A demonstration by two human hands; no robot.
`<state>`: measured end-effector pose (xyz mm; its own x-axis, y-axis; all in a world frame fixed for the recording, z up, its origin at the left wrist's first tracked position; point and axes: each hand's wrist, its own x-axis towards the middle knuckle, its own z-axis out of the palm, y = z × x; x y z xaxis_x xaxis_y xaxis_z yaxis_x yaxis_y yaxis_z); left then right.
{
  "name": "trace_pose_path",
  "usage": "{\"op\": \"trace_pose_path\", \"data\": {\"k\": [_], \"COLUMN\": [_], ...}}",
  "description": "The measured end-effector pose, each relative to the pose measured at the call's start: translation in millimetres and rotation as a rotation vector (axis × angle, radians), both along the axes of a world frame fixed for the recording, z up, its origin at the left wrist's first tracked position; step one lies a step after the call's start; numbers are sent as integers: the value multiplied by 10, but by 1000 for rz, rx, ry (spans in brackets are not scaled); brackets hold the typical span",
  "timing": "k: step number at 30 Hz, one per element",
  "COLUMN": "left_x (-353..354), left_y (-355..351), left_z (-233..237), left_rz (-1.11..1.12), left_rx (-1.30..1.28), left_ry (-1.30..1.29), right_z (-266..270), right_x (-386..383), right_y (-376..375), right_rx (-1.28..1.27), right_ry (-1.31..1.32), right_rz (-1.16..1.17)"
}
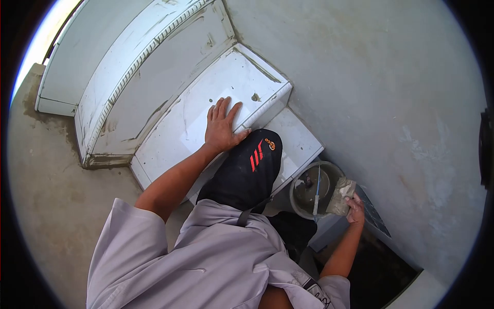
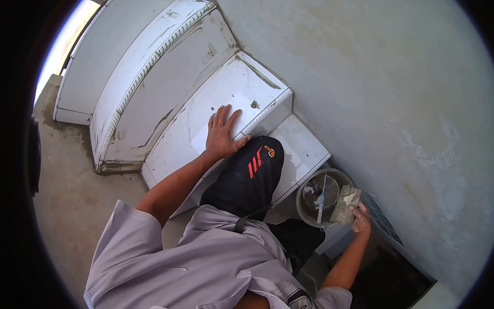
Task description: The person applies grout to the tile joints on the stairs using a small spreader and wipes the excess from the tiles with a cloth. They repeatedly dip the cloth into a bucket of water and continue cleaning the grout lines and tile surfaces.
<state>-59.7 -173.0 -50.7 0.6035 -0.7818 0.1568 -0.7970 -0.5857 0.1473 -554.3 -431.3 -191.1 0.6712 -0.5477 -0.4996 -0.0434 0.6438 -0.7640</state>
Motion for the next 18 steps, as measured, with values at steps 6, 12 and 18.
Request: {"op": "trace_pose_path", "data": {"k": [6, 12, 18], "left_x": [14, 50, 91], "left_y": [35, 88, 137], "left_z": [52, 63, 44], "left_rz": [14, -4, -15], "left_rx": [-47, -100, -136], "left_ry": [102, 209, 266], "right_z": [1407, 2182, 1886], "right_x": [1970, 4150, 5289], "right_y": [154, 161, 309], "right_rx": [-397, -1310, -1642], "right_ry": [-119, 132, 374], "right_rz": [-3, 254, 384]}}
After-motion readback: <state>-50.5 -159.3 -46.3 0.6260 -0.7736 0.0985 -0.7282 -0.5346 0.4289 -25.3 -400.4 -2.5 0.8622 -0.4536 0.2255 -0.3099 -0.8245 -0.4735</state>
